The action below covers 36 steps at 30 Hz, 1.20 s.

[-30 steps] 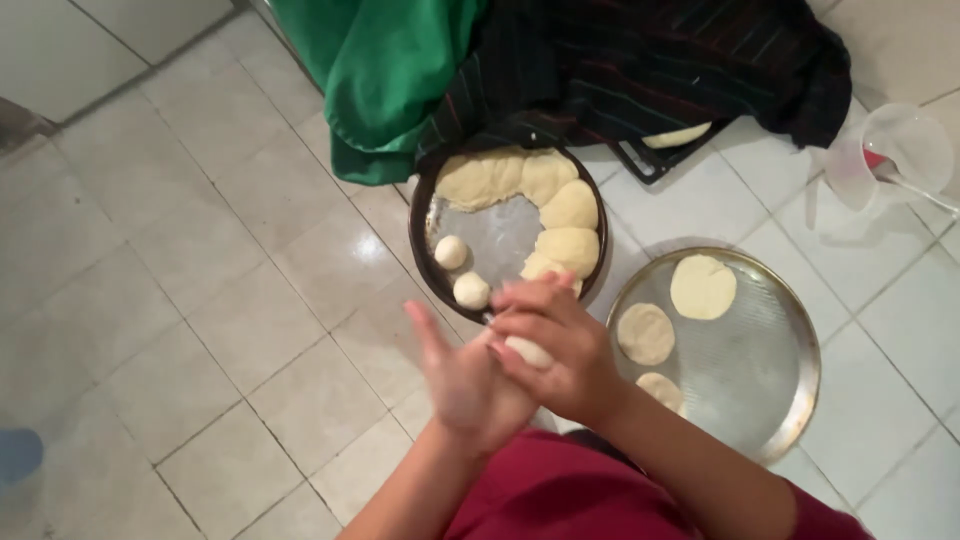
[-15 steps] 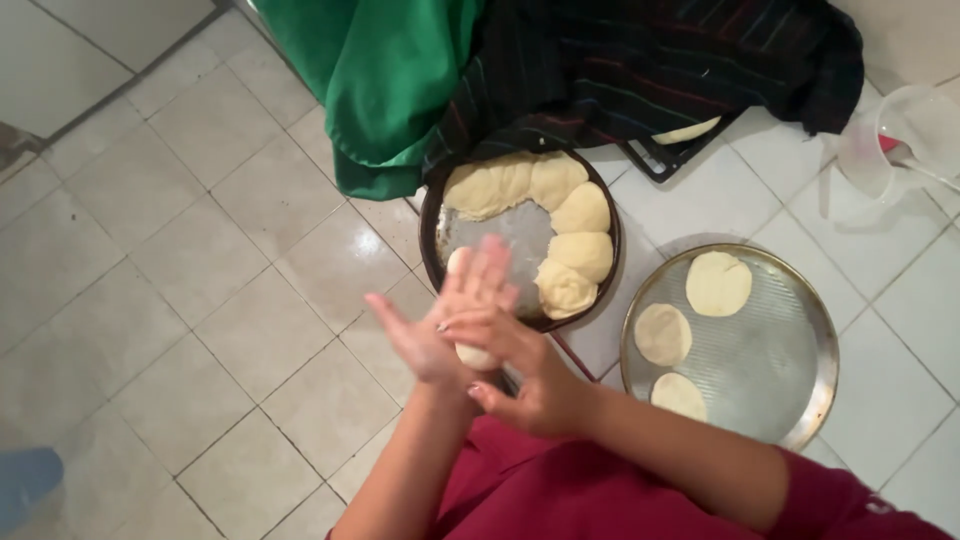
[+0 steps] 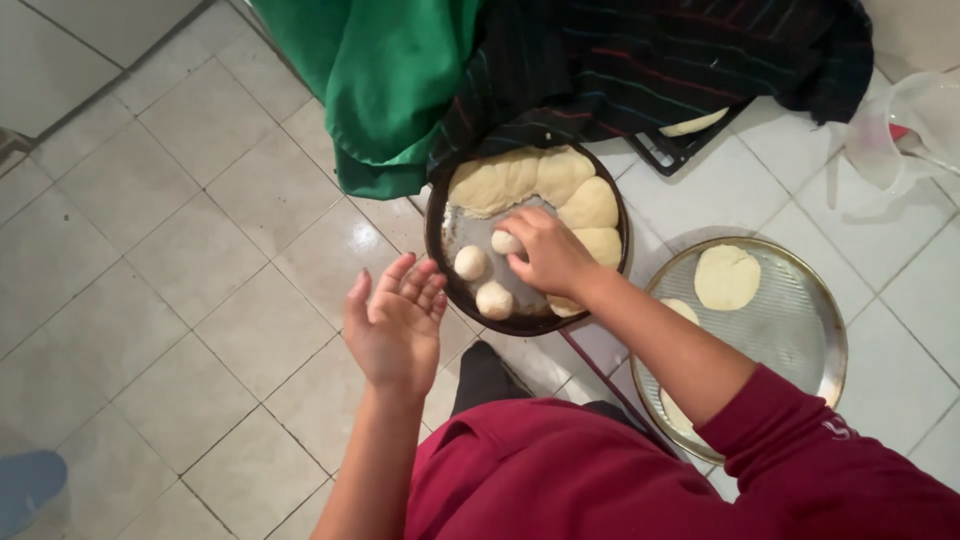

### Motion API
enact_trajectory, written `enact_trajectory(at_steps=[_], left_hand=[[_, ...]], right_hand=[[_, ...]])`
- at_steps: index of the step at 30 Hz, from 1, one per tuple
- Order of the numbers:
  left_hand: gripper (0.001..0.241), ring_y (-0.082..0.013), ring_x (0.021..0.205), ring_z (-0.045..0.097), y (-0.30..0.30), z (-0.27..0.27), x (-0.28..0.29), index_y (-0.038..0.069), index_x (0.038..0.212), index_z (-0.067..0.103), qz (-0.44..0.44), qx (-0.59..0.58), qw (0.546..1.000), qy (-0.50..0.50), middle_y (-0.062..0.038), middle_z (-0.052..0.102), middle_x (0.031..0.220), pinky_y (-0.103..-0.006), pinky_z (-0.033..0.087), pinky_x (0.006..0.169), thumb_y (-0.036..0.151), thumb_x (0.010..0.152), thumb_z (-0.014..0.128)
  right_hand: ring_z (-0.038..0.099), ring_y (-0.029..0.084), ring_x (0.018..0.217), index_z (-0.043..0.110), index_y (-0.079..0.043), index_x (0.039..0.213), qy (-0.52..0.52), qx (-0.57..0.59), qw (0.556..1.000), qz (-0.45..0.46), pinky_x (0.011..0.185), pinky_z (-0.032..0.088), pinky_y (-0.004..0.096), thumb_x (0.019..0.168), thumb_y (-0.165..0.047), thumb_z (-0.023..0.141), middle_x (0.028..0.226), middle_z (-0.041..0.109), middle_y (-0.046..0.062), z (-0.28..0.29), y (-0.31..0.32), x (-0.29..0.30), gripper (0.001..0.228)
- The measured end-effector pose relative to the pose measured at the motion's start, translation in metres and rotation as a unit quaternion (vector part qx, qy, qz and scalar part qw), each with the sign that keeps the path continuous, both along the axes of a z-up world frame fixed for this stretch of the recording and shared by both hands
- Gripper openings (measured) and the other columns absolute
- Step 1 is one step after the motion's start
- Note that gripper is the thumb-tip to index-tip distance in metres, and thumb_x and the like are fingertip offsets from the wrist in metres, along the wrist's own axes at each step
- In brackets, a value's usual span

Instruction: Prepare and shape dough into small rounds and flat disks on baking pans.

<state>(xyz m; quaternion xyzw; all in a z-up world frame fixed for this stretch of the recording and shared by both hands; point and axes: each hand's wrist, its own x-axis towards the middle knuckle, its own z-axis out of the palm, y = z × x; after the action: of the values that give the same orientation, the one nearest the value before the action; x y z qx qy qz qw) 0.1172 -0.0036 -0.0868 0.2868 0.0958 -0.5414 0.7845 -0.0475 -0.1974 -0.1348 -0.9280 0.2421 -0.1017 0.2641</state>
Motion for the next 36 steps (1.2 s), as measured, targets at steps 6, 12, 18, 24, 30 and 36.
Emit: enact_trajectory(at_steps=[6,12,18,24,30,36], left_hand=[[0.040,-0.0225,0.097,0.061,0.000,-0.009,0.002,0.005,0.116,0.058,-0.038,0.039,0.998,-0.044,-0.010,0.067,0.106,-0.0355,0.047,0.091,0.040,0.099,0.052],[0.028,-0.0193,0.090,0.063,-0.007,-0.030,-0.003,0.006,0.112,0.059,-0.043,0.091,0.991,-0.094,-0.007,0.068,0.099,-0.0339,0.048,0.086,0.031,0.101,0.051],[0.025,-0.0182,0.085,0.064,-0.016,-0.013,-0.020,0.005,0.111,0.060,-0.087,0.066,0.989,-0.105,-0.008,0.070,0.096,-0.0326,0.049,0.080,0.027,0.102,0.050],[0.024,-0.0167,0.084,0.064,-0.005,-0.024,-0.024,0.003,0.109,0.061,-0.097,0.064,0.981,-0.152,-0.008,0.069,0.095,-0.0301,0.050,0.080,0.024,0.103,0.050],[0.023,-0.0141,0.081,0.064,0.000,-0.031,-0.027,0.003,0.108,0.061,-0.097,0.095,0.973,-0.185,-0.007,0.071,0.093,-0.0271,0.049,0.076,0.023,0.103,0.050],[0.022,-0.0125,0.078,0.064,-0.005,-0.022,-0.038,0.003,0.108,0.062,-0.119,0.104,0.966,-0.203,-0.007,0.072,0.092,-0.0258,0.048,0.074,0.021,0.102,0.051]], right_hand=[[0.062,0.036,0.119,0.065,-0.001,0.131,-0.022,-0.025,0.999,-0.021,0.104,0.048,0.043,0.085,-0.016,0.080,0.128,0.064,0.019,0.020,-0.013,-0.028,0.051],[0.065,0.035,0.115,0.066,-0.003,0.129,-0.035,0.006,0.999,0.004,0.099,0.053,0.040,0.081,-0.010,0.079,0.129,0.064,0.017,0.041,-0.014,-0.036,0.051],[0.068,0.030,0.109,0.071,-0.015,0.125,0.054,0.048,0.997,0.000,0.094,0.056,0.037,0.082,-0.012,0.080,0.122,0.067,0.011,0.005,-0.013,-0.010,0.045],[0.061,0.040,0.111,0.063,-0.003,0.134,-0.016,0.000,0.998,0.056,0.093,0.050,0.044,0.071,-0.013,0.086,0.129,0.060,0.020,0.036,-0.013,-0.018,0.068],[0.062,0.031,0.118,0.071,-0.011,0.111,0.138,0.016,0.966,0.218,0.096,0.053,0.041,0.071,-0.009,0.078,0.130,0.064,0.008,0.045,-0.014,-0.056,0.041],[0.062,0.030,0.107,0.069,-0.009,0.095,0.193,-0.086,0.944,0.254,0.081,0.056,0.041,0.081,-0.008,0.065,0.110,0.064,0.010,0.038,0.005,-0.057,0.014]])
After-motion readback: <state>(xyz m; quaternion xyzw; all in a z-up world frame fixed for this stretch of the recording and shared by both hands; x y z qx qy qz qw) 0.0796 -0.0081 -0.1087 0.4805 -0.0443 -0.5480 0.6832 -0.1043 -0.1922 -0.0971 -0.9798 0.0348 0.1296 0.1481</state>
